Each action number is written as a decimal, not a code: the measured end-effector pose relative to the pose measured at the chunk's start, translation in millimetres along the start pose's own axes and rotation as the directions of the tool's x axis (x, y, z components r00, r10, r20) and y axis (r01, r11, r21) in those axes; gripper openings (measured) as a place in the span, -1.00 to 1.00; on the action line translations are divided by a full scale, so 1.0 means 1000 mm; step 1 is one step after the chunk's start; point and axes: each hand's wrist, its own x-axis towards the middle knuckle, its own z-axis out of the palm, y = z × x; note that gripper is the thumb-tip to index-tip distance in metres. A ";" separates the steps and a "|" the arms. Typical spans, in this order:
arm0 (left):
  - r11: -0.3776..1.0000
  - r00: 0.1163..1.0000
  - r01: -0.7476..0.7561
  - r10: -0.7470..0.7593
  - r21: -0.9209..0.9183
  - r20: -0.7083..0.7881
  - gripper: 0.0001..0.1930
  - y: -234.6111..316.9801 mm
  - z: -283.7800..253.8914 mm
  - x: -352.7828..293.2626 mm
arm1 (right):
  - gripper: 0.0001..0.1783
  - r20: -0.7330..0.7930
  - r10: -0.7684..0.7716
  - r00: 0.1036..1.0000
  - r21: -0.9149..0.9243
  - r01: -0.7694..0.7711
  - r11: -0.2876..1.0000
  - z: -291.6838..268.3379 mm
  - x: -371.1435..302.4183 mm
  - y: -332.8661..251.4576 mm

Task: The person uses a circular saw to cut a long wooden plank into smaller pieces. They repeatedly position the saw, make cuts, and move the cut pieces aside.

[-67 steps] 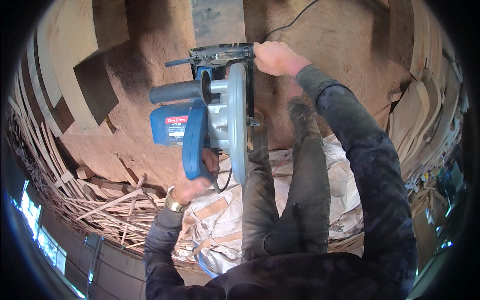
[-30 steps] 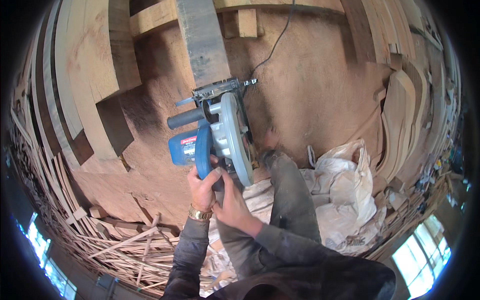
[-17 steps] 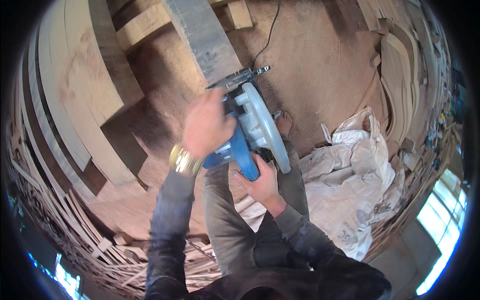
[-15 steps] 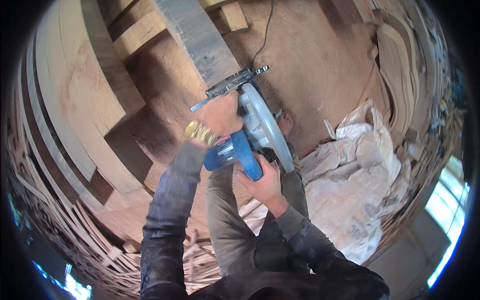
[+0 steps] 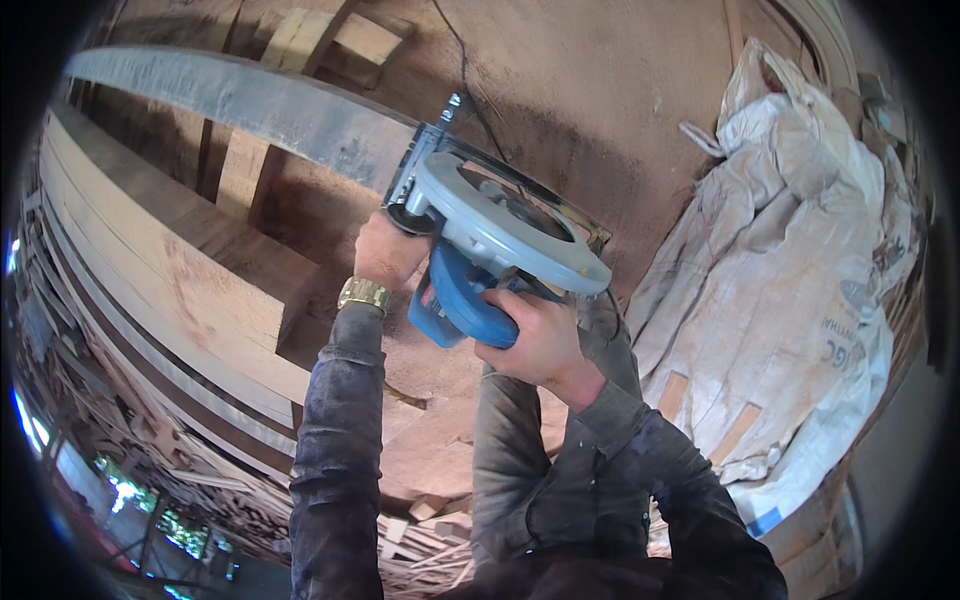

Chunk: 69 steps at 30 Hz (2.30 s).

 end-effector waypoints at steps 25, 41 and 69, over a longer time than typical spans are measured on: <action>1.000 0.998 0.010 -0.009 -0.023 0.055 -0.46 0.002 -0.016 -0.006 | -0.73 0.071 0.037 0.997 0.017 -0.038 0.999 0.014 0.005 0.000; 0.997 0.994 -0.029 0.037 -0.077 0.101 -0.47 -0.006 -0.022 0.007 | -0.69 0.127 0.048 0.991 0.030 -0.053 0.998 -0.001 0.020 -0.020; 0.989 0.993 0.091 -0.081 -0.121 0.088 -0.49 -0.021 -0.040 0.034 | -0.76 0.171 0.062 0.983 0.047 -0.071 0.996 0.020 0.052 -0.029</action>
